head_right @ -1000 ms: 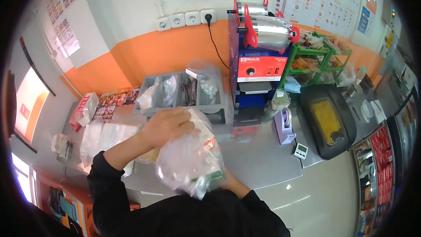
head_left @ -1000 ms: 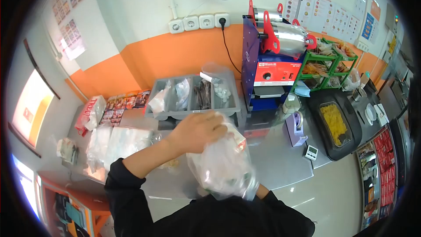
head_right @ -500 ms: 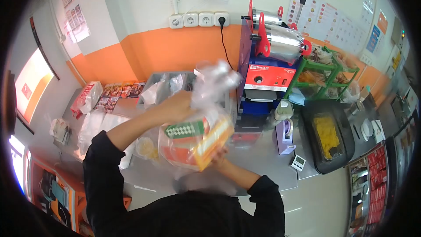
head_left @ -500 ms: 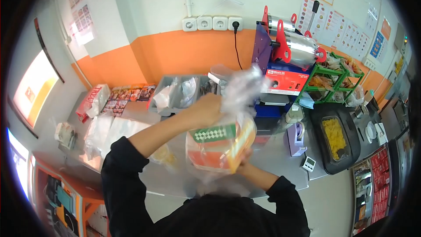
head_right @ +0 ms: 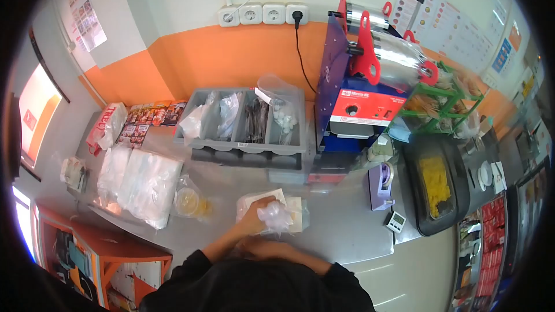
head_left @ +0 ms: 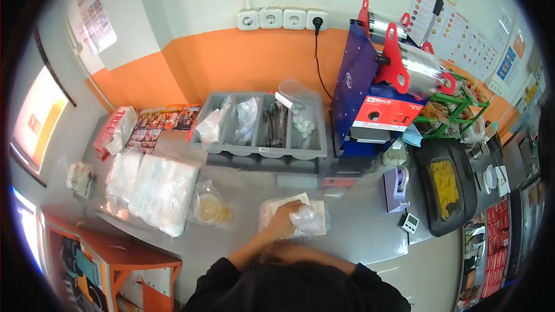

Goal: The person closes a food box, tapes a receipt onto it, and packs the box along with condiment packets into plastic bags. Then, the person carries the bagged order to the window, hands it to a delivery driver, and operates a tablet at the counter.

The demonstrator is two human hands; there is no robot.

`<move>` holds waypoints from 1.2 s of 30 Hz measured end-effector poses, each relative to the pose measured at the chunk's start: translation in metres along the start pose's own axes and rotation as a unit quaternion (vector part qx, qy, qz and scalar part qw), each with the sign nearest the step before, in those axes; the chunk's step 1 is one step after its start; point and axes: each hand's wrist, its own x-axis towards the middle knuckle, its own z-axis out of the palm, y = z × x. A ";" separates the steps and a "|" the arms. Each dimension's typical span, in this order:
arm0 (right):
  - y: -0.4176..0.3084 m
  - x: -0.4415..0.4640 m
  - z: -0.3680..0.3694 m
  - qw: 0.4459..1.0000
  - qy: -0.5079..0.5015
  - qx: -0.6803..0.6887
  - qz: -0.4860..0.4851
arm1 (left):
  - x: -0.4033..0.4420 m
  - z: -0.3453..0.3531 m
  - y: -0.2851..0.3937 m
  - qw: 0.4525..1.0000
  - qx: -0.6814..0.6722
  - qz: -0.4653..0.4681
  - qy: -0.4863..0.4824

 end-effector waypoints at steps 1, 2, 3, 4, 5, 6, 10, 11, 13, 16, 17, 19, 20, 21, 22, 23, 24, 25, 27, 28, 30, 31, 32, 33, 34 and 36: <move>-0.016 -0.015 -0.033 0.995 -0.086 0.033 0.030 | 0.000 0.003 -0.006 0.999 -0.004 -0.005 0.040; -0.045 -0.031 -0.080 0.981 -0.173 0.065 0.060 | 0.005 -0.002 0.002 1.000 -0.014 -0.018 0.020; -0.070 -0.049 -0.121 0.938 -0.129 0.199 0.252 | 0.009 -0.008 0.009 0.999 -0.015 -0.020 0.024; -0.058 -0.066 -0.150 0.936 -0.038 0.225 0.268 | 0.013 -0.015 0.016 0.998 -0.042 -0.042 0.012; -0.053 -0.071 -0.186 0.975 0.066 0.097 0.188 | 0.015 -0.019 0.021 0.995 -0.072 -0.066 -0.001; -0.035 -0.071 -0.201 0.924 0.215 0.101 0.300 | 0.017 -0.023 0.023 0.996 -0.059 -0.064 -0.008; 0.064 0.010 -0.263 0.809 0.509 0.087 0.280 | 0.022 -0.029 0.012 0.999 -0.052 -0.003 -0.013; 0.096 0.029 -0.275 0.811 0.454 0.072 0.363 | 0.024 -0.028 0.006 0.997 -0.035 0.000 -0.067; 0.124 0.061 -0.291 0.807 0.388 0.056 0.441 | 0.026 -0.031 0.000 0.993 -0.017 -0.003 -0.116; 0.135 0.093 -0.295 0.719 0.395 -0.052 0.570 | 0.039 -0.052 -0.009 0.962 -0.118 -0.061 -0.238; 0.136 0.097 -0.296 0.704 0.410 -0.054 0.577 | 0.037 -0.054 -0.017 0.964 -0.117 -0.066 -0.230; 0.139 0.099 -0.296 0.691 0.424 -0.058 0.583 | 0.035 -0.053 -0.042 0.920 -0.303 0.015 -0.249; 0.140 0.097 -0.295 0.683 0.434 -0.067 0.583 | 0.034 -0.051 -0.050 0.899 -0.340 0.014 -0.277; 0.142 0.094 -0.293 0.674 0.447 -0.074 0.584 | 0.036 -0.054 -0.049 0.899 -0.339 0.015 -0.276; 0.145 0.091 -0.292 0.674 0.448 -0.076 0.582 | 0.038 -0.058 -0.047 0.883 -0.363 -0.014 -0.296; 0.148 0.090 -0.291 0.675 0.439 -0.111 0.582 | 0.040 -0.060 -0.044 0.866 -0.385 -0.043 -0.316; 0.155 0.087 -0.291 0.674 0.430 -0.147 0.582 | 0.040 -0.059 -0.045 0.866 -0.384 -0.041 -0.317; 0.174 0.080 -0.292 0.674 0.432 -0.147 0.581 | 0.041 -0.059 -0.046 0.889 -0.349 -0.023 -0.296; 0.214 0.062 -0.296 0.708 0.412 -0.175 0.547 | 0.040 -0.058 -0.043 0.909 -0.313 -0.005 -0.276; 0.192 0.063 -0.297 0.707 0.414 -0.175 0.547 | 0.041 -0.059 -0.037 0.924 -0.280 -0.014 -0.259; 0.136 0.060 -0.302 0.788 0.422 0.030 0.447 | 0.043 -0.064 -0.023 0.938 -0.245 -0.019 -0.244; 0.115 0.057 -0.303 0.786 0.426 0.028 0.447 | 0.041 -0.069 -0.014 0.954 -0.204 -0.008 -0.221; 0.097 0.051 -0.303 0.821 0.410 0.070 0.392 | 0.039 -0.071 -0.009 0.966 -0.163 0.004 -0.198; 0.079 0.045 -0.301 0.849 0.392 0.111 0.335 | 0.036 -0.066 -0.013 0.965 -0.166 0.008 -0.202; 0.061 0.038 -0.298 0.846 0.398 0.110 0.338 | 0.031 -0.059 -0.021 0.967 -0.160 0.015 -0.199; 0.025 0.024 -0.285 0.874 0.335 0.218 0.274 | 0.021 -0.053 -0.024 0.966 -0.159 0.026 -0.203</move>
